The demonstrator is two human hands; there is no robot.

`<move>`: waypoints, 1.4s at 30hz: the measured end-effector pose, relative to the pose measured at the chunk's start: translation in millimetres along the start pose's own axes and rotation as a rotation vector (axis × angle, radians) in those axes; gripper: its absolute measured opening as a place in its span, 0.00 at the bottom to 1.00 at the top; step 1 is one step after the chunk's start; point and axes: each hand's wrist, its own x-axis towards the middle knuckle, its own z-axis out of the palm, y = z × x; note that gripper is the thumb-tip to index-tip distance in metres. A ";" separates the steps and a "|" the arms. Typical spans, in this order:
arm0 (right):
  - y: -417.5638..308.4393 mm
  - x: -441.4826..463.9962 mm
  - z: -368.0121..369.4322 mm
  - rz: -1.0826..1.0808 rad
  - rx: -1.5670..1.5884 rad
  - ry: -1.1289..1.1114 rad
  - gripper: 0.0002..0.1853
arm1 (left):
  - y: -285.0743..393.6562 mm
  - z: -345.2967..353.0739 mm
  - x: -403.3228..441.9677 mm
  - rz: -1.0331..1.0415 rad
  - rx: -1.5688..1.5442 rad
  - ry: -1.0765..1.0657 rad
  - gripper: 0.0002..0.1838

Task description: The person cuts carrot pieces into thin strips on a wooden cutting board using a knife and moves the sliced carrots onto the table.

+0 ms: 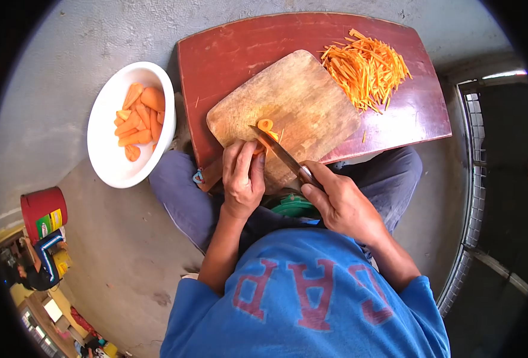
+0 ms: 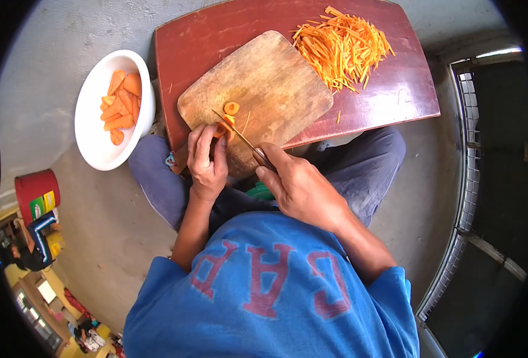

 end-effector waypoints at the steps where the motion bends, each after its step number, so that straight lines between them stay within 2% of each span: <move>1: -2.3 -3.3 -0.4 -0.023 0.022 0.018 0.18 | -0.6 0.0 0.9 0.004 -0.002 -0.002 0.19; 7: 4.6 -10.8 4.6 -0.079 0.004 0.039 0.20 | -2.2 -0.2 3.2 0.005 -0.012 -0.035 0.20; 25: -9.9 -13.6 0.2 -0.031 -0.011 -0.007 0.22 | -2.7 -0.9 3.8 0.002 -0.046 -0.017 0.21; 31: -3.3 3.4 9.8 -0.050 -0.060 -0.017 0.20 | -2.8 -1.1 4.6 0.027 -0.008 0.009 0.20; 35: 34.7 32.0 23.8 -0.164 -0.053 0.005 0.18 | -4.2 -1.0 2.7 0.018 -0.015 0.017 0.19; 38: 33.4 30.7 18.0 -0.171 -0.038 0.008 0.17 | -4.1 -2.5 -1.1 -0.022 -0.052 0.016 0.17; 42: 29.5 21.7 8.3 -0.075 0.112 0.036 0.15 | -6.9 -7.3 -14.1 -0.088 -0.131 0.017 0.16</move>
